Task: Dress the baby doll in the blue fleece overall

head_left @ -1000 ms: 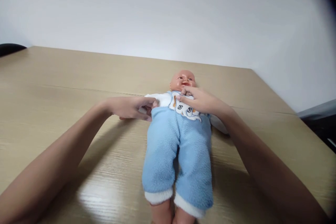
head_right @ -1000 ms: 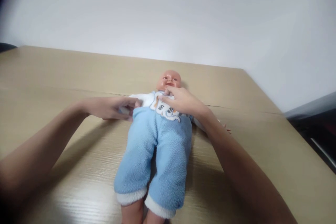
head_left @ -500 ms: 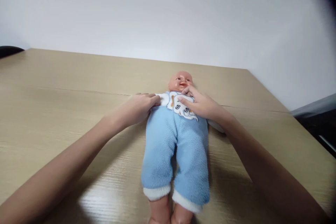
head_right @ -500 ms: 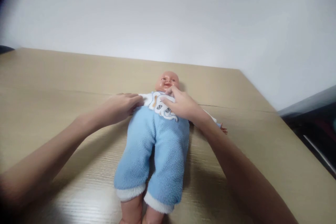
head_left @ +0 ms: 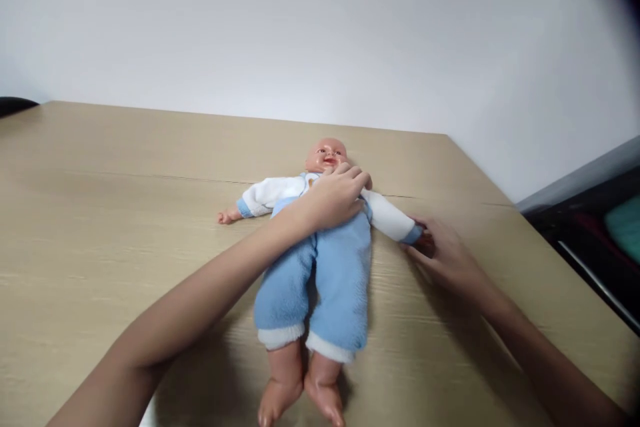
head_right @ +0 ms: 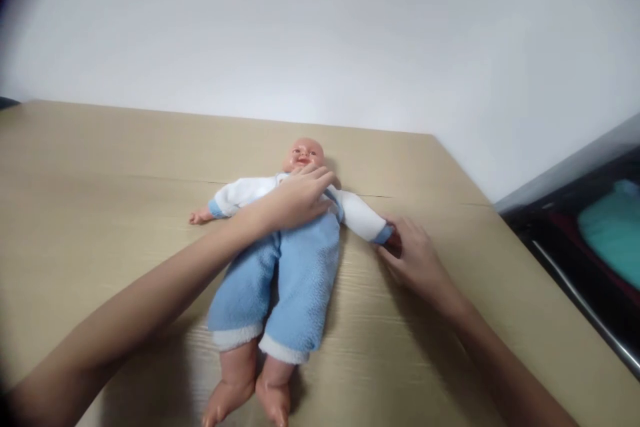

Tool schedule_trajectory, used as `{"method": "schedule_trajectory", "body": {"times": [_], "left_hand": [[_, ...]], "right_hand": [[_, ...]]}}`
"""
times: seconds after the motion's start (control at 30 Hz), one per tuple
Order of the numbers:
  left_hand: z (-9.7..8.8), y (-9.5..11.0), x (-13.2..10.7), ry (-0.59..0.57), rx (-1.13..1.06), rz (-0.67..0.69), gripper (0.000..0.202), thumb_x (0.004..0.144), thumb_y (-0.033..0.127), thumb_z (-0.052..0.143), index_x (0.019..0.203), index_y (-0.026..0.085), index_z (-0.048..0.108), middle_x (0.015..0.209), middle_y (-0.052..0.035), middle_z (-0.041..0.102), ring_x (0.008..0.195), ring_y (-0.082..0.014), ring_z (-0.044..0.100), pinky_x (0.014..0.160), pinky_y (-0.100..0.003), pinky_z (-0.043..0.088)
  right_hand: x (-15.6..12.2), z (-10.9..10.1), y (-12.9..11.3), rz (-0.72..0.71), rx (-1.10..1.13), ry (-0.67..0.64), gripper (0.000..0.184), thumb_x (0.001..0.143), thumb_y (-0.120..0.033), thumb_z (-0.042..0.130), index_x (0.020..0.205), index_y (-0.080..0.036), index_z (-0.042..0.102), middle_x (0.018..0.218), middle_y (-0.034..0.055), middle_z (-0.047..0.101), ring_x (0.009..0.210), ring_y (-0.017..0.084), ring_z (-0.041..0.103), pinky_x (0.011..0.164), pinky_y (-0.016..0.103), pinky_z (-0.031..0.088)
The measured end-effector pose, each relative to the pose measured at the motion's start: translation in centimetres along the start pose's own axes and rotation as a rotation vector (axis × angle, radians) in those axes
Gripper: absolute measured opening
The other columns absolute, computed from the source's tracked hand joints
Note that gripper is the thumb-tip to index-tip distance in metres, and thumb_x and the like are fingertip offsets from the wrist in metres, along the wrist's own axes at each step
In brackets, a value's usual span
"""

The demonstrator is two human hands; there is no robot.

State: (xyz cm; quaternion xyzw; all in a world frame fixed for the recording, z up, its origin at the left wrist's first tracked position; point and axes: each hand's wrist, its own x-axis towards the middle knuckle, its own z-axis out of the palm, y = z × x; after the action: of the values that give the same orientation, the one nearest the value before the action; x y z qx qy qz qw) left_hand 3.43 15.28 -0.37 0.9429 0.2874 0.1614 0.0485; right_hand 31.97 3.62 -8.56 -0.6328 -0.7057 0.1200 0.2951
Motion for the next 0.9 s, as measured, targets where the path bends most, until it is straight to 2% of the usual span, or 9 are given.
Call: {"method": "schedule_trajectory", "body": {"times": [0.07,0.13,0.3,0.4,0.53,0.6,0.7,0.8,0.9], "left_hand": [[1.3,-0.4,1.1,-0.060,0.041,-0.036,0.031,0.096,0.013,0.057,0.125,0.012,0.066,0.130,-0.0193,0.071,0.128,-0.0378,0.059,0.109,-0.053,0.046],[2.2,-0.9,1.4,-0.062,0.013,-0.053,0.028,0.095,0.016,0.057,0.120,0.014,0.068,0.123,-0.0180,0.074,0.126,-0.0378,0.060,0.110,-0.053,0.045],[3.2,-1.7,0.4,0.110,-0.158,-0.056,0.025,0.094,0.024,0.059,0.115,0.016,0.070,0.110,-0.0148,0.074,0.115,-0.0346,0.064,0.104,-0.049,0.047],[3.4,-1.8,-0.1,0.183,-0.286,-0.001,0.021,0.090,0.027,0.064,0.109,0.018,0.068,0.109,-0.0119,0.074,0.107,-0.0306,0.065,0.098,-0.044,0.048],[3.8,-1.9,-0.5,0.302,-0.404,0.056,0.015,0.087,0.026,0.065,0.101,0.022,0.063,0.105,-0.0065,0.074,0.098,-0.0256,0.065,0.093,-0.041,0.049],[3.7,-1.8,-0.9,0.377,-0.425,0.067,0.013,0.087,0.026,0.065,0.099,0.023,0.060,0.101,-0.0050,0.072,0.096,-0.0240,0.064,0.090,-0.039,0.049],[3.6,-1.6,-1.5,0.504,-0.438,0.076,0.017,0.086,0.025,0.064,0.101,0.023,0.057,0.096,-0.0035,0.067,0.089,-0.0217,0.062,0.084,-0.037,0.048],[3.5,-1.5,-1.8,0.612,-0.484,0.123,0.022,0.085,0.024,0.066,0.105,0.024,0.054,0.095,-0.0027,0.064,0.087,-0.0206,0.060,0.082,-0.036,0.048],[3.5,-1.5,-1.9,0.642,-0.569,0.181,0.025,0.082,0.020,0.067,0.103,0.024,0.054,0.097,-0.0027,0.065,0.090,-0.0207,0.062,0.086,-0.036,0.050]], "right_hand": [[-0.3,0.1,0.0,0.017,0.033,0.000,0.043,0.090,-0.051,0.074,0.125,-0.027,0.068,0.121,0.0153,0.077,0.109,0.041,0.073,0.096,0.060,0.059],[-0.4,0.0,-0.2,0.046,0.095,-0.026,0.040,0.088,-0.048,0.077,0.121,-0.027,0.067,0.118,0.0141,0.078,0.107,0.039,0.074,0.095,0.058,0.059],[0.6,-0.7,-1.2,0.122,0.280,0.042,0.048,0.081,-0.047,0.088,0.117,-0.027,0.065,0.106,0.0092,0.077,0.092,0.032,0.075,0.081,0.046,0.062],[2.7,-0.5,-2.3,0.071,0.475,0.129,0.047,0.083,-0.049,0.089,0.116,-0.026,0.065,0.109,0.0073,0.074,0.102,0.029,0.074,0.093,0.044,0.062],[6.5,1.0,-4.0,-0.040,0.785,0.213,0.041,0.080,-0.051,0.093,0.093,-0.026,0.062,0.099,0.0028,0.069,0.108,0.024,0.070,0.105,0.039,0.058],[7.8,2.3,-4.7,-0.046,0.855,0.215,0.043,0.078,-0.050,0.095,0.098,-0.026,0.066,0.106,0.0032,0.072,0.109,0.024,0.070,0.104,0.037,0.058],[8.4,4.6,-5.4,-0.071,0.831,0.149,0.047,0.082,-0.051,0.092,0.116,-0.027,0.070,0.113,0.0049,0.075,0.108,0.025,0.071,0.101,0.039,0.059],[7.6,6.3,-5.6,-0.160,0.684,0.128,0.036,0.096,-0.053,0.078,0.119,-0.027,0.072,0.111,0.0060,0.074,0.102,0.026,0.071,0.097,0.042,0.058],[6.8,6.7,-5.8,-0.269,0.501,0.179,0.027,0.107,-0.049,0.063,0.119,-0.026,0.072,0.108,0.0065,0.070,0.101,0.026,0.067,0.093,0.043,0.054]]}}
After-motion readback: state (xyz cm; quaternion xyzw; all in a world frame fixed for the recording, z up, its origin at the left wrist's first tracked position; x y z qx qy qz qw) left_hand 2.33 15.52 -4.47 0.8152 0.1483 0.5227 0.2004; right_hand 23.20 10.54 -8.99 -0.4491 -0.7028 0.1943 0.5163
